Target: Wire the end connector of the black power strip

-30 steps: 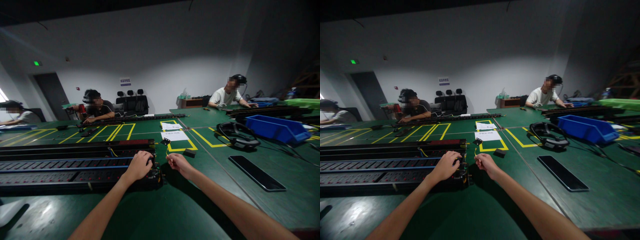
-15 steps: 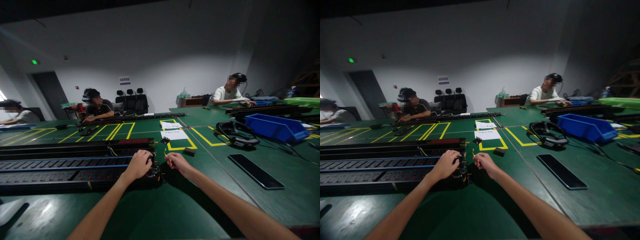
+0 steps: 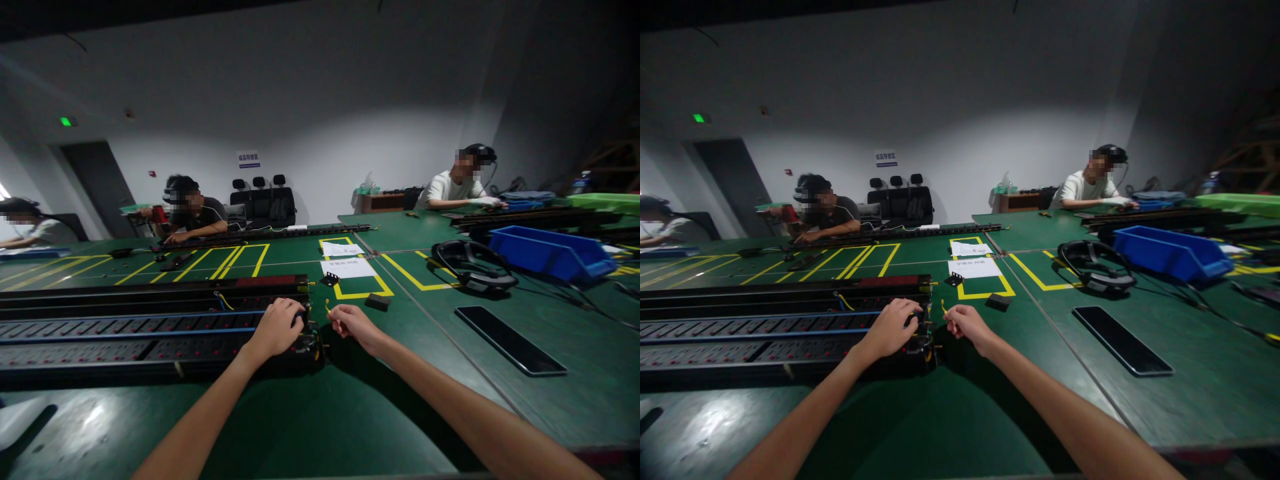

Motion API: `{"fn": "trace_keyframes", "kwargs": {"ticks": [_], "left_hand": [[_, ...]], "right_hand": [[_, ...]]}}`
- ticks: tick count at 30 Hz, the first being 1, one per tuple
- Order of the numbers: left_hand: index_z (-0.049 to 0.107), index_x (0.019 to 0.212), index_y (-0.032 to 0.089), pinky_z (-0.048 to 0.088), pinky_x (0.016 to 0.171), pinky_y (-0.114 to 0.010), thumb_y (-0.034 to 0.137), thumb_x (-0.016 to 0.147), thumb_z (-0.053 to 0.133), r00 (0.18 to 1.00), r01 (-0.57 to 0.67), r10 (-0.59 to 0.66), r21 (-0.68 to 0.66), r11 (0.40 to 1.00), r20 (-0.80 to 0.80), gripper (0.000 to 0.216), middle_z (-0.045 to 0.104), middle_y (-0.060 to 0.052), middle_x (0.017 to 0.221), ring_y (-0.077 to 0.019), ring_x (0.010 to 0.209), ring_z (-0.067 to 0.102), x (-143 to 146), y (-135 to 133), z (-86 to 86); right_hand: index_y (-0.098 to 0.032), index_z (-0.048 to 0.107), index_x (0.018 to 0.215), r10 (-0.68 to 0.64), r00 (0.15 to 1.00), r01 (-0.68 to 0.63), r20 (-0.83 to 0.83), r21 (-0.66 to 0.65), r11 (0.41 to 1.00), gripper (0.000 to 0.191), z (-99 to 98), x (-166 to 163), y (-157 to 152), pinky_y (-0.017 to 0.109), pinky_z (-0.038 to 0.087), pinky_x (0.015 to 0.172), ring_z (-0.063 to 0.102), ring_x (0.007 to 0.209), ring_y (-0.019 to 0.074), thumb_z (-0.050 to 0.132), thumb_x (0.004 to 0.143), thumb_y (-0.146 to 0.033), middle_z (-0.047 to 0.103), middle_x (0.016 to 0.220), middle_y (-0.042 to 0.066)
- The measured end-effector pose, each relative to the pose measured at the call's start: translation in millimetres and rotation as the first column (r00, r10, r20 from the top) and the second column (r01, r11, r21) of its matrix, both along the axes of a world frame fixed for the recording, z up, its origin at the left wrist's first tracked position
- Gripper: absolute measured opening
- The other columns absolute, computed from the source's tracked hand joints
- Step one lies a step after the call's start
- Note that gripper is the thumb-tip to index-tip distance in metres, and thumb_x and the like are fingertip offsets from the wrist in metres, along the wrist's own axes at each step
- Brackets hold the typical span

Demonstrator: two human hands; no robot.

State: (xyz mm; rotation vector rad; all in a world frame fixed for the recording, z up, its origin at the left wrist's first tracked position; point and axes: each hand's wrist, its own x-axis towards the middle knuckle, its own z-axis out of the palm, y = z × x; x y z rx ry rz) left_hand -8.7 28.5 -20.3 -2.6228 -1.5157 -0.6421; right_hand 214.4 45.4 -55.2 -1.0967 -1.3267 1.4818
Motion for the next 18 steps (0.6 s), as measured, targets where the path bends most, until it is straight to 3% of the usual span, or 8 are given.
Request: {"fn": "trace_keyframes", "kwargs": {"ticks": [18], "left_hand": [[0.066, 0.107, 0.021, 0.043, 0.100, -0.041, 0.022, 0.091, 0.048, 1.000, 0.013, -0.013, 0.018, 1.000, 0.003, 0.025, 0.066, -0.007, 0.114, -0.0241, 0.110, 0.055, -0.3, 1.4, -1.6]], "right_hand": [[-0.017, 0.057, 0.072, 0.040, 0.993, -0.044, 0.115, 0.031, 0.999, 0.010, 3.0, -4.0, -3.0, 0.020, 0.034, 0.048, 0.047, 0.047, 0.0079, 0.057, 0.080, -0.023, 0.057, 0.055, -0.004]]}}
